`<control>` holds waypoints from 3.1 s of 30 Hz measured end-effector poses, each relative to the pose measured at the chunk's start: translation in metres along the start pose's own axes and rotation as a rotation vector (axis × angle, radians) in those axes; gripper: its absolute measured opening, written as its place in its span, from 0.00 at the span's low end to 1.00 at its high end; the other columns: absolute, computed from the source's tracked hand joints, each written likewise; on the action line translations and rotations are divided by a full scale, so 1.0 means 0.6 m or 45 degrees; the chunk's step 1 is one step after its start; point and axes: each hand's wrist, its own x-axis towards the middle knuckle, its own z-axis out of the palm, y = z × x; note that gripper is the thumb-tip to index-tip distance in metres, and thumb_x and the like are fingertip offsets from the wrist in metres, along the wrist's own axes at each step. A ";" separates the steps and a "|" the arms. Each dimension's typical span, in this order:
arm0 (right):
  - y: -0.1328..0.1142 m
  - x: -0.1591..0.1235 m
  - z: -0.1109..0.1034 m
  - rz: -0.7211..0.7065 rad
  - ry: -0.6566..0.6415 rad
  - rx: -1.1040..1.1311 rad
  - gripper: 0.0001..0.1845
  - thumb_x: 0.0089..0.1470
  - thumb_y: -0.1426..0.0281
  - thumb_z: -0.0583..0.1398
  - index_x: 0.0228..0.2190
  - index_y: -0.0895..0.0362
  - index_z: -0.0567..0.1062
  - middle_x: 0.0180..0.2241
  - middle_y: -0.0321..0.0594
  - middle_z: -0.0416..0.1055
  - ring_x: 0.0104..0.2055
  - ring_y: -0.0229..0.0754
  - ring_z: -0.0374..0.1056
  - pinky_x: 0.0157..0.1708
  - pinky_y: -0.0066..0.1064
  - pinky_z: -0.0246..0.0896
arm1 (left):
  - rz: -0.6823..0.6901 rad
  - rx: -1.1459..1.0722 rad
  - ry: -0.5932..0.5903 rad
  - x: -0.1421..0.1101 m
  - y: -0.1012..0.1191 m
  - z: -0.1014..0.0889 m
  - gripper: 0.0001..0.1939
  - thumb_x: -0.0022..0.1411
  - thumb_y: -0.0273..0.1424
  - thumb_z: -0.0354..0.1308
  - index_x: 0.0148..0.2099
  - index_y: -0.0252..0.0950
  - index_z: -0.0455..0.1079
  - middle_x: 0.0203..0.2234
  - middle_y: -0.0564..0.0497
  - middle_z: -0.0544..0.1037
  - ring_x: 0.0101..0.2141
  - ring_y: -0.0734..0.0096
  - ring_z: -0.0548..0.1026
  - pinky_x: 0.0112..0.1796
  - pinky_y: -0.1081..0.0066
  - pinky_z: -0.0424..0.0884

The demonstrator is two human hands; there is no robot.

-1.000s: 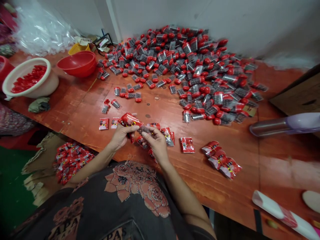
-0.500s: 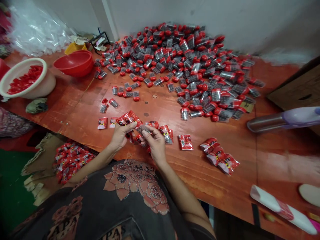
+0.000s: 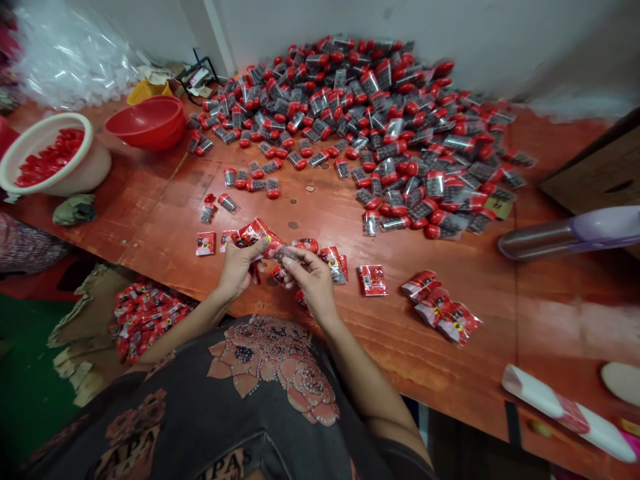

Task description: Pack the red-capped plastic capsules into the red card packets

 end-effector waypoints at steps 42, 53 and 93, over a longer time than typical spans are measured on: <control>0.051 -0.005 -0.006 -0.163 0.000 -0.071 0.18 0.48 0.66 0.66 0.43 0.48 0.76 0.37 0.36 0.73 0.34 0.39 0.70 0.34 0.35 0.71 | -0.128 0.045 -0.222 0.004 -0.048 -0.024 0.15 0.41 0.35 0.73 0.26 0.33 0.72 0.17 0.54 0.72 0.13 0.82 0.63 0.15 0.76 0.57; 0.053 -0.007 -0.104 -0.218 0.251 -0.778 0.17 0.49 0.57 0.64 0.38 0.54 0.78 0.30 0.38 0.72 0.33 0.43 0.66 0.36 0.36 0.64 | -0.304 -0.192 -0.019 0.059 -0.049 -0.043 0.12 0.49 0.33 0.65 0.36 0.32 0.77 0.21 0.52 0.76 0.16 0.80 0.68 0.12 0.79 0.55; 0.020 0.006 -0.026 -0.418 0.100 -0.655 0.25 0.59 0.64 0.57 0.58 0.44 0.66 0.47 0.41 0.74 0.46 0.49 0.72 0.45 0.49 0.71 | -0.459 -0.290 -0.030 0.040 -0.028 0.009 0.13 0.47 0.36 0.70 0.27 0.34 0.71 0.19 0.51 0.71 0.18 0.78 0.63 0.17 0.73 0.55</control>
